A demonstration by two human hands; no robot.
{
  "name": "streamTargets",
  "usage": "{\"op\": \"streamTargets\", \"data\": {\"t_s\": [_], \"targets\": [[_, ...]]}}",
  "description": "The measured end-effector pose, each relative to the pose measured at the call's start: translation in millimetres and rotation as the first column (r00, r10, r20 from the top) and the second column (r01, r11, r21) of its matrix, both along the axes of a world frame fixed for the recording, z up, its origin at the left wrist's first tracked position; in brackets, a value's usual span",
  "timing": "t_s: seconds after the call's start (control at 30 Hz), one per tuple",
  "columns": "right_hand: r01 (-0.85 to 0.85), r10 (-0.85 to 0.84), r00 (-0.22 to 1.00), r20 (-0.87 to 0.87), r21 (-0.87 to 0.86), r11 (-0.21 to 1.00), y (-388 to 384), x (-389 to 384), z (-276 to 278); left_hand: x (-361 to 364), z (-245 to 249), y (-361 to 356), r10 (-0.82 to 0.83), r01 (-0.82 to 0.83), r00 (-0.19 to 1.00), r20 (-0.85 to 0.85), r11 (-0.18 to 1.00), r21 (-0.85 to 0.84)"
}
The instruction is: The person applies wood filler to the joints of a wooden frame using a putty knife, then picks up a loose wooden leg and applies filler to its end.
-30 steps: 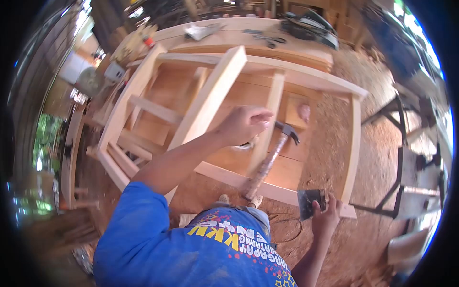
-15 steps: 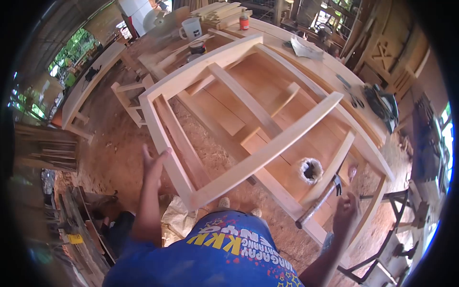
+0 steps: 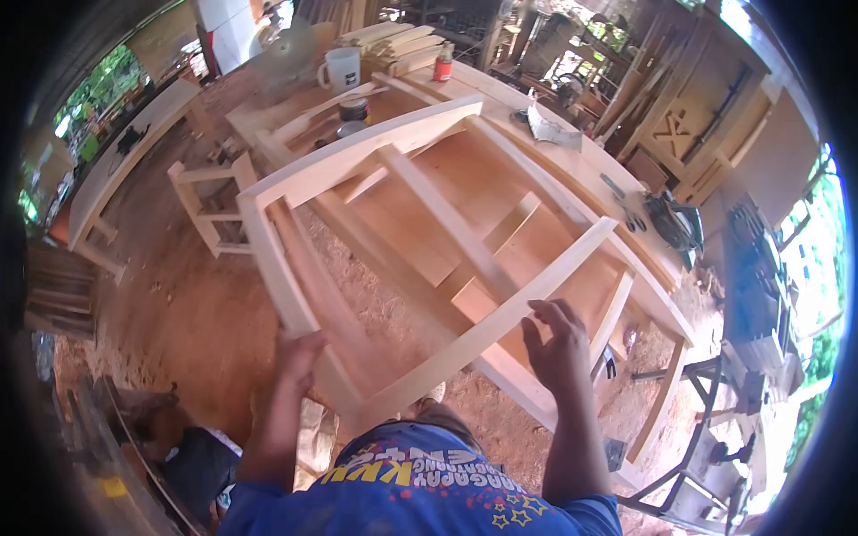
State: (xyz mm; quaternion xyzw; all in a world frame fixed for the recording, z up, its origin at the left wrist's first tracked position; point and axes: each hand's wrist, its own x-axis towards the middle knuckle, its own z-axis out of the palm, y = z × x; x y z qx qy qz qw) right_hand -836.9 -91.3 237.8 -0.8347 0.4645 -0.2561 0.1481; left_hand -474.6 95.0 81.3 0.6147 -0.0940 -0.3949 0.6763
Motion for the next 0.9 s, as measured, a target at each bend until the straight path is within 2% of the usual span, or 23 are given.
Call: {"op": "streamTargets", "data": {"t_s": [0.07, 0.17, 0.23, 0.33, 0.4, 0.47, 0.57, 0.63, 0.67, 0.7, 0.77, 0.8, 0.9], "targets": [[0.071, -0.071, 0.997, 0.011, 0.002, 0.998, -24, -22, 4, 18, 43, 14, 0.024, -0.017, 0.998, -0.052, 0.991, 0.133], [0.16, -0.158, 0.986, 0.056, -0.021, 0.987, -70, -38, 13, 66, 37, 42, -0.032, 0.033, 0.999, -0.007, 0.987, 0.157], [0.135, -0.131, 0.988, 0.085, -0.045, 0.99, -109, -36, 11, 86, 35, 51, -0.025, 0.017, 0.998, 0.057, 0.99, 0.14], [0.066, -0.066, 0.994, -0.082, -0.003, 0.998, -167, -7, 17, 93, 33, 57, -0.043, 0.034, 0.998, 0.046, 0.981, 0.19], [-0.014, 0.007, 0.987, -0.158, -0.046, 0.999, -224, 16, -11, 92, 30, 62, -0.039, 0.028, 0.998, 0.053, 0.981, 0.194], [0.018, -0.024, 0.953, -0.301, -0.025, 1.0, -268, 51, -25, 88, 35, 58, -0.047, 0.037, 0.998, 0.044, 0.978, 0.205], [0.002, 0.131, 0.844, -0.519, 0.248, 0.969, -336, 95, -45, 77, 35, 59, -0.039, 0.034, 0.999, 0.018, 0.971, 0.237], [-0.005, 0.11, 0.905, -0.412, 0.247, 0.969, -367, 106, -71, 82, 2, 67, 0.03, -0.036, 0.999, 0.024, 0.966, 0.254], [0.056, 0.0, 0.94, -0.342, 0.154, 0.986, -372, 110, -82, 96, -23, 78, 0.015, 0.005, 0.999, -0.046, 0.914, 0.405], [-0.018, 0.06, 0.955, -0.29, 0.148, 0.989, -383, 111, -87, 87, -18, 72, 0.025, -0.011, 0.999, -0.042, 0.955, 0.296], [-0.012, 0.052, 0.963, -0.263, 0.152, 0.988, -387, 115, -81, 91, -26, 69, 0.043, -0.026, 0.997, -0.057, 0.963, 0.269], [0.069, -0.007, 0.964, -0.266, 0.223, 0.972, -390, 115, -83, 93, -21, 63, 0.083, -0.057, 0.994, -0.076, 0.955, 0.292], [0.185, -0.13, 0.953, -0.275, 0.184, 0.965, -350, 125, -55, 130, -16, 35, 0.11, -0.064, 0.985, -0.133, 0.948, 0.313]]}}
